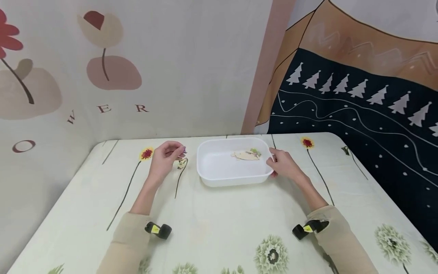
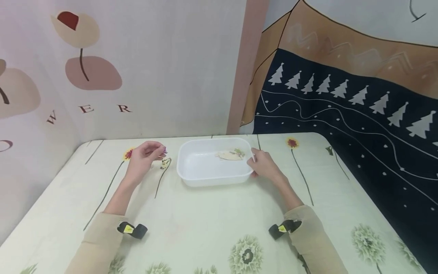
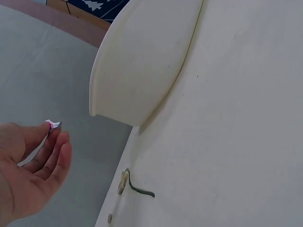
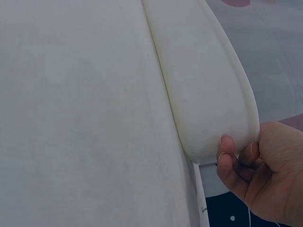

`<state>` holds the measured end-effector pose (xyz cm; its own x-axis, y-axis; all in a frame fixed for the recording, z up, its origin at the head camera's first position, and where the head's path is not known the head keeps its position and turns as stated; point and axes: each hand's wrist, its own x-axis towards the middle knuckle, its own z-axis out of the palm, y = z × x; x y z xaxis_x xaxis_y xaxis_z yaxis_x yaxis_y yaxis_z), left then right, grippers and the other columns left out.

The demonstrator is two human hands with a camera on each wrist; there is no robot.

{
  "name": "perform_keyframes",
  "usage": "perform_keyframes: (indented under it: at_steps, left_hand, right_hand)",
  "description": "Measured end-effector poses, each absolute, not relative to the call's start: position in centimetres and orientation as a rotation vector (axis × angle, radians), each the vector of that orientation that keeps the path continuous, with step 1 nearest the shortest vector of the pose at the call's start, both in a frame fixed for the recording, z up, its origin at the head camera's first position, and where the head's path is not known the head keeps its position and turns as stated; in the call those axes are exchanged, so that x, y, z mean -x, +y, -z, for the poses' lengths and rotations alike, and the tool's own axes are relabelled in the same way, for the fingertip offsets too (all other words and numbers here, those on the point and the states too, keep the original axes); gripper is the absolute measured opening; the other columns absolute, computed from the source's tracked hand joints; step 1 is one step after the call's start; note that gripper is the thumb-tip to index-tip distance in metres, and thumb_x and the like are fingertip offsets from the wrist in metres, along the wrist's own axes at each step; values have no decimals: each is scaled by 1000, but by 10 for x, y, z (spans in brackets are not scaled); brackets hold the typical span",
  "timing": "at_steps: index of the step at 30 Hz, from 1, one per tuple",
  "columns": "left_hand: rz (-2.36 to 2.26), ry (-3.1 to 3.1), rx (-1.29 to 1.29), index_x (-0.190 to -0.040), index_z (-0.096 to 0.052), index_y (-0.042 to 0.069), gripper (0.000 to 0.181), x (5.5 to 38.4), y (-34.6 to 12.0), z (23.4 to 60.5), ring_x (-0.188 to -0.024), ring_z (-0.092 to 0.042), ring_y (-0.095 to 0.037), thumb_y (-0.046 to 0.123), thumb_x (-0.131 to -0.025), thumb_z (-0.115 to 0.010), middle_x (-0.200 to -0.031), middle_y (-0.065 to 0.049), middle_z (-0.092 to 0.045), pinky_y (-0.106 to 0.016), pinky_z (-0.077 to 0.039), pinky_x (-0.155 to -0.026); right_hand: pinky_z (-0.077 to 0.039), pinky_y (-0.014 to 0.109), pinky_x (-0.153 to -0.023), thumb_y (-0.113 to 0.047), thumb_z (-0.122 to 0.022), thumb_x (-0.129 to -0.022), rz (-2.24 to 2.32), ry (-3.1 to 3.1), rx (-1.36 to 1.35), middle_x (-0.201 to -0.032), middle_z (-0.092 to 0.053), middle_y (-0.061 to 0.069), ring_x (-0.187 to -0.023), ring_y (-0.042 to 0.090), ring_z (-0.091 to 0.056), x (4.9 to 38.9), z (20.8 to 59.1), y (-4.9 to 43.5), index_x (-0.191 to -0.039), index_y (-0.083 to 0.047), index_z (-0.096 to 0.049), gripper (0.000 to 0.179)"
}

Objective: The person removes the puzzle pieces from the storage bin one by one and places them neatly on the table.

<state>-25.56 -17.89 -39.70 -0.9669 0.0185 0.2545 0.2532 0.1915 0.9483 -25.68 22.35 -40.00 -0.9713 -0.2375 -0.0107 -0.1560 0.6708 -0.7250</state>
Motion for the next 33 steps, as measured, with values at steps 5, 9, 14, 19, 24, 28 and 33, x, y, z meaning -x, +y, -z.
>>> perform_keyframes:
  at_steps: [5,9,14,19,24,28,33]
  left_hand:
    - [1875,-2264,171,-119,-62,-6,31,256,-192,395,-82,-67,-12,16,-99,-67,-102,-18,-67,-23,-57,-77]
    - [1862,-2298,85,-123,-62,-6,33,257,-201,395,-82,-66,-11,17,-100,-65,-104,-17,-66,-21,-57,-77]
    - [1831,-2345,5,-125,-63,-6,30,260,-211,399,-81,-65,-10,13,-102,-62,-103,-11,-66,-20,-56,-77]
    - [1774,-2416,-80,-126,-62,-7,28,261,-220,404,-82,-65,-10,9,-103,-58,-114,-23,-64,-19,-56,-76]
    - [1670,-2564,-159,-128,-62,-7,29,258,-231,405,-84,-64,-10,8,-103,-58,-118,-25,-62,-18,-55,-75]
    - [1613,-2641,-193,-124,-64,-7,29,255,-238,406,-81,-64,-8,10,-101,-61,-111,-24,-66,-18,-55,-72]
    - [1570,-2685,-253,-119,-65,-9,28,253,-242,407,-79,-63,-9,12,-101,-62,-108,-22,-68,-18,-54,-69]
  right_hand:
    - [-52,29,-48,-4,-47,-97,1171,2775,317,-68,-63,8,-50,18,-62,259,400,222,-148,14,-34,56]
    - [-51,28,-48,-4,-47,-97,1161,2779,305,-68,-63,9,-50,19,-62,257,399,221,-148,14,-34,56]
    - [-53,30,-49,-4,-47,-96,1160,2782,306,-68,-63,9,-49,19,-63,255,397,221,-147,15,-34,56]
    - [-52,29,-48,-4,-47,-96,1162,2781,293,-69,-63,10,-49,19,-63,254,397,221,-148,15,-34,57]
    - [-52,29,-48,-4,-46,-96,1164,2784,300,-68,-63,9,-49,19,-63,255,397,221,-148,15,-34,56]
    - [-50,28,-47,-4,-46,-96,1154,2795,302,-66,-63,8,-49,19,-63,255,398,221,-148,15,-35,57]
    - [-48,26,-47,-5,-46,-96,1142,2798,307,-65,-62,7,-49,18,-63,255,398,221,-148,15,-33,57]
